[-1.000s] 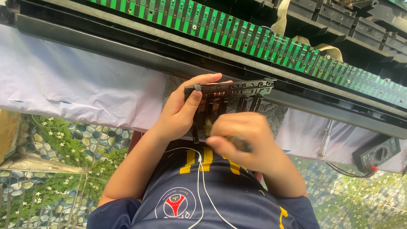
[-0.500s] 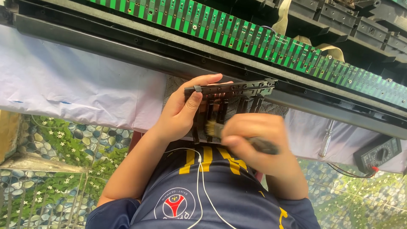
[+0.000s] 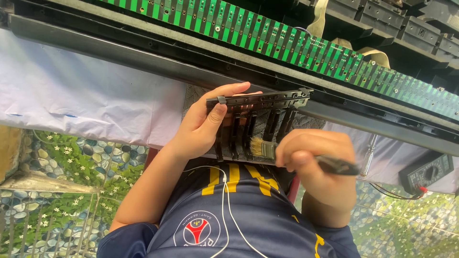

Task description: Cleaning internal keyboard components and key-bed assemblies using a brush to remove dust.

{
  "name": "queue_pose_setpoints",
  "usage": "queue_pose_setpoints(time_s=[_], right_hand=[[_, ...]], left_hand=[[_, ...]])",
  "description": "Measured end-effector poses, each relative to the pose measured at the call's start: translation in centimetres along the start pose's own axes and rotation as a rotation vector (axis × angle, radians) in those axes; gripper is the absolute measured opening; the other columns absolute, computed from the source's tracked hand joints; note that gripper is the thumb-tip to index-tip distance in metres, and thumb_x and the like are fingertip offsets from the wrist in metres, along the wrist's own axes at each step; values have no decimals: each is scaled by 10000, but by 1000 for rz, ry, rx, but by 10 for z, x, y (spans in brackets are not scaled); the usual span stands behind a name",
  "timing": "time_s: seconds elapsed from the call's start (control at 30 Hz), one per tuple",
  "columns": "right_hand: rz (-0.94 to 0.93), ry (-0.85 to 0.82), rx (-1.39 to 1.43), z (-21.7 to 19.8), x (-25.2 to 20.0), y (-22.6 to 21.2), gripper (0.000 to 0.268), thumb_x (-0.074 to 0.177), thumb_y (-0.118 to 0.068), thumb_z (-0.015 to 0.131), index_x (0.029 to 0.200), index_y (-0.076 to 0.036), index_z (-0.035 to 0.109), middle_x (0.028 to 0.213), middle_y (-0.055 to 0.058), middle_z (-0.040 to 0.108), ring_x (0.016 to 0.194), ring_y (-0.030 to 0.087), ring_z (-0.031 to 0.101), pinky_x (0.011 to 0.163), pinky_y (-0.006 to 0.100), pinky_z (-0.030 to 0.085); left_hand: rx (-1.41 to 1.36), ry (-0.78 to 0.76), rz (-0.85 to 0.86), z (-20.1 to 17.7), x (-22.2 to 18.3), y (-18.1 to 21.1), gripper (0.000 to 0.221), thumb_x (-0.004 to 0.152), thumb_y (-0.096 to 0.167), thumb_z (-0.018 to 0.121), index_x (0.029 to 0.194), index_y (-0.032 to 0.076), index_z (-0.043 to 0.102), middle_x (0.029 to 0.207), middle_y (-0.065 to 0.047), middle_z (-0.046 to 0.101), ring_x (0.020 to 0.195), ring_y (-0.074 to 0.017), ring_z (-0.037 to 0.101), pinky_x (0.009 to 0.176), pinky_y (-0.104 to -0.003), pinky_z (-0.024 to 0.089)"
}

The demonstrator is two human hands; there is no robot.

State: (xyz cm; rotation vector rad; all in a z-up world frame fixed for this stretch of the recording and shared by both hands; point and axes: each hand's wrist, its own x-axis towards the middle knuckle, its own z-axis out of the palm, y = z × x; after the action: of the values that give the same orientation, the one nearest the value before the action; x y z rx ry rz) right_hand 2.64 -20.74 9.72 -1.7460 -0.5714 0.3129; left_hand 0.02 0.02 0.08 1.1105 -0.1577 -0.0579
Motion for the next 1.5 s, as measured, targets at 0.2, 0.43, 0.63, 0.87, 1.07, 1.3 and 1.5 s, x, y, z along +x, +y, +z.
queue_pose_setpoints(time_s=[0.2,0.43,0.63,0.87,1.07,1.3,1.5], right_hand=[[6,-216,-180,20,4,-5,290,1027,-186,542,761,-88,603,658,92,600,532,313,584,510,360,504],[32,-214,-22,16,4,0,381,1032,-220,527,672,-99,549,523,75,468,410,247,450,416,321,429],[-24,76,77,6,-4,10,576,1036,-441,447,570,-120,554,474,-29,554,379,85,444,367,191,387],[-23,-226,-10,21,9,6,377,1032,-254,520,692,-113,601,552,53,538,437,246,497,433,327,465],[-4,25,142,-8,-11,17,606,1079,-434,382,587,-113,530,448,-3,477,359,130,449,373,233,365],[33,-26,-106,-10,-17,7,527,1066,-346,377,706,-37,607,617,37,601,521,152,588,520,253,485],[198,-221,-177,-8,-18,0,461,1052,-393,385,698,-114,481,597,-13,437,509,137,390,502,266,326]], left_hand=[[-7,-15,-15,-5,0,-3,416,1141,253,393,1449,10,533,1335,-259,663,1265,-336,640,1117,-536,517],[-29,-1,-36,1,0,4,410,1143,259,397,1446,26,545,1352,-252,662,1263,-321,646,1111,-516,521],[-23,-12,-10,-2,1,-1,424,1146,260,383,1454,5,522,1372,-275,643,1281,-351,632,1127,-536,503],[-65,-22,-69,-1,0,3,414,1136,269,409,1438,20,546,1395,-252,636,1274,-336,636,1036,-506,575],[-44,-72,-127,-6,1,12,456,1137,348,400,1448,34,512,1445,-236,606,1355,-322,595,1127,-466,527],[-45,-113,-226,-8,1,17,479,1121,413,410,1416,51,514,1497,-226,573,1402,-331,596,1073,-414,589],[-63,-132,-186,-6,-1,16,445,1135,381,411,1392,34,518,1488,-274,558,1425,-375,574,1071,-430,606]])
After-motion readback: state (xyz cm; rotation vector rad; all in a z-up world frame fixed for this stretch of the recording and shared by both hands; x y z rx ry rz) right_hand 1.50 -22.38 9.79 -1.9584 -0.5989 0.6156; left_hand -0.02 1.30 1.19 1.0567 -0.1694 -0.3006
